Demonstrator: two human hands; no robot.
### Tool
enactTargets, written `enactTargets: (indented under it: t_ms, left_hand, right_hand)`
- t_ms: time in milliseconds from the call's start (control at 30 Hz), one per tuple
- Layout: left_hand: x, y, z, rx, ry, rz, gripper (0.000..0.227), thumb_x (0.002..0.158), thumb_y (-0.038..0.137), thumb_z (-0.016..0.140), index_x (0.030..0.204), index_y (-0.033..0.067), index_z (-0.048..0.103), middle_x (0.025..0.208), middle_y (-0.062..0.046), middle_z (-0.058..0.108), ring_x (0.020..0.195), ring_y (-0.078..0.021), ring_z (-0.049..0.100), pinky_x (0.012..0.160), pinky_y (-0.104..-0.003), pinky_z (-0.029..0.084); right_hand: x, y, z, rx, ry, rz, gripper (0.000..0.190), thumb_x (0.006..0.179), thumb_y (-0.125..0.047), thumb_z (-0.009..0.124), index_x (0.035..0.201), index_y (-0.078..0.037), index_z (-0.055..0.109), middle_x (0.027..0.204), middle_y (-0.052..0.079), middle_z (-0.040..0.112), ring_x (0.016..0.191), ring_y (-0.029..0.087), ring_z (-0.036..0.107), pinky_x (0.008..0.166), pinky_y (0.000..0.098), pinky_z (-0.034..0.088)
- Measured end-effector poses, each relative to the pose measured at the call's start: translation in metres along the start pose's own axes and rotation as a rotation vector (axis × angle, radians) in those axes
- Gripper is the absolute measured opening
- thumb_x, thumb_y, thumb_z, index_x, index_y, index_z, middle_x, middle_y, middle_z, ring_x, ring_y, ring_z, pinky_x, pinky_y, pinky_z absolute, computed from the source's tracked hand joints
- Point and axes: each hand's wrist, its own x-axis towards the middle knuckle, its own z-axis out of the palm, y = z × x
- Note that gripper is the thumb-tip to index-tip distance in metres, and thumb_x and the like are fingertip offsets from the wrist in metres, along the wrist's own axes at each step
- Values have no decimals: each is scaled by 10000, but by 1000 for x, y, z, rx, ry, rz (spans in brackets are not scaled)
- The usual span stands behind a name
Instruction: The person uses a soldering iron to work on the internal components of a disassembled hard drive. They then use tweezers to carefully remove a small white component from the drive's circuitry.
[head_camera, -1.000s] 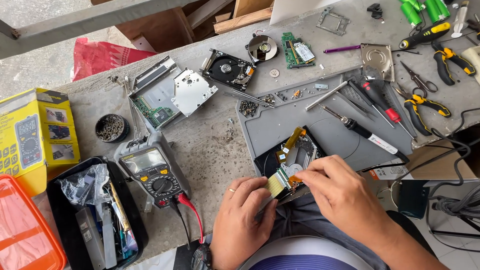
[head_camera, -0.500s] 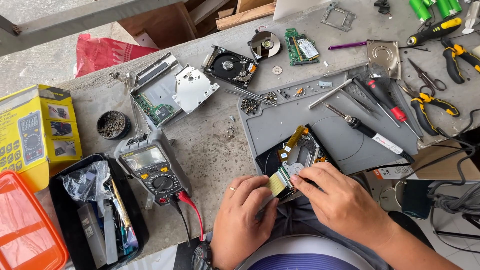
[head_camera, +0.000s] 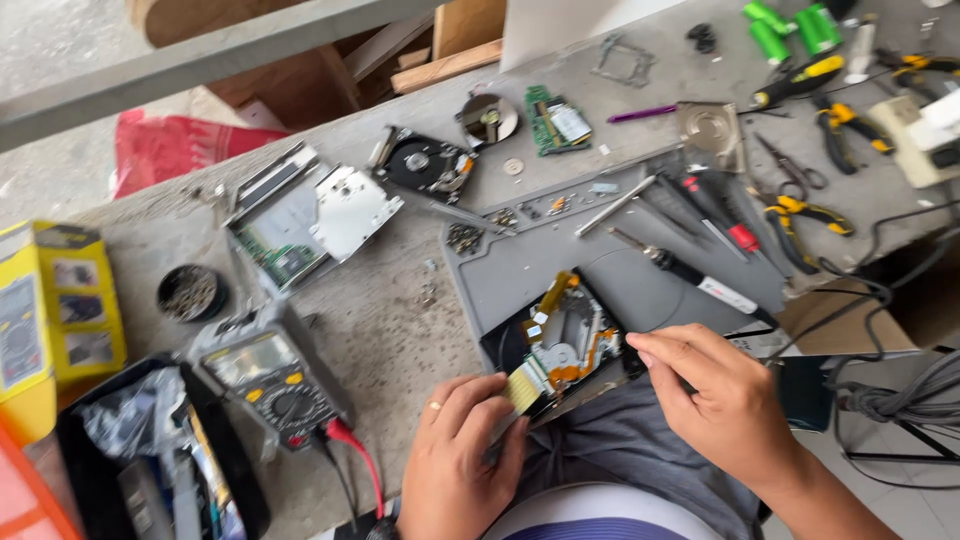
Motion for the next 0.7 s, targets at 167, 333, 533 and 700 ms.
enactTargets:
  t_ms: [167, 333, 533, 700]
  left_hand:
    - [-1, -2, 7, 31, 31, -1, 122, 1034, 210, 795, 1041, 95, 757, 1230, -87, 812, 1076, -315, 761, 977, -419, 624]
    - [-9, -14, 26, 100, 170, -17, 123, 931, 233, 852, 932, 138, 774, 1122, -44, 858, 969, -277, 802, 866, -384, 649]
    - [-26, -35, 47, 99, 188, -73, 249, 889, 373, 887, 968, 153, 802, 1164, -57, 886, 988, -255, 835, 890, -390, 663]
    - [-35, -46, 59, 163, 230, -113, 323, 893, 512, 824, 955, 197, 801, 1165, -39, 886, 995, -252, 826, 880, -395, 665]
  right_hand:
    - [1, 29, -11, -123, 121, 85, 230, 1077, 57, 756, 1243, -67, 856, 1153, 68, 844, 1009, 194, 816, 978, 338, 639]
    - [29, 70, -33, -244, 210, 177, 191, 1140, 31, 721, 1256, -20, 864, 1176, 100, 861, 1041, 256, 830, 956, 392, 638]
    - [56, 128, -35, -187, 154, 392, 194, 1066, -50, 723, 1177, -64, 882, 1145, 74, 898, 1064, 268, 828, 1004, 410, 625]
    - [64, 133, -9, -374, -242, 678, 197, 1085, -211, 695, 1205, -198, 851, 1111, 84, 887, 1039, 388, 797, 861, 564, 610]
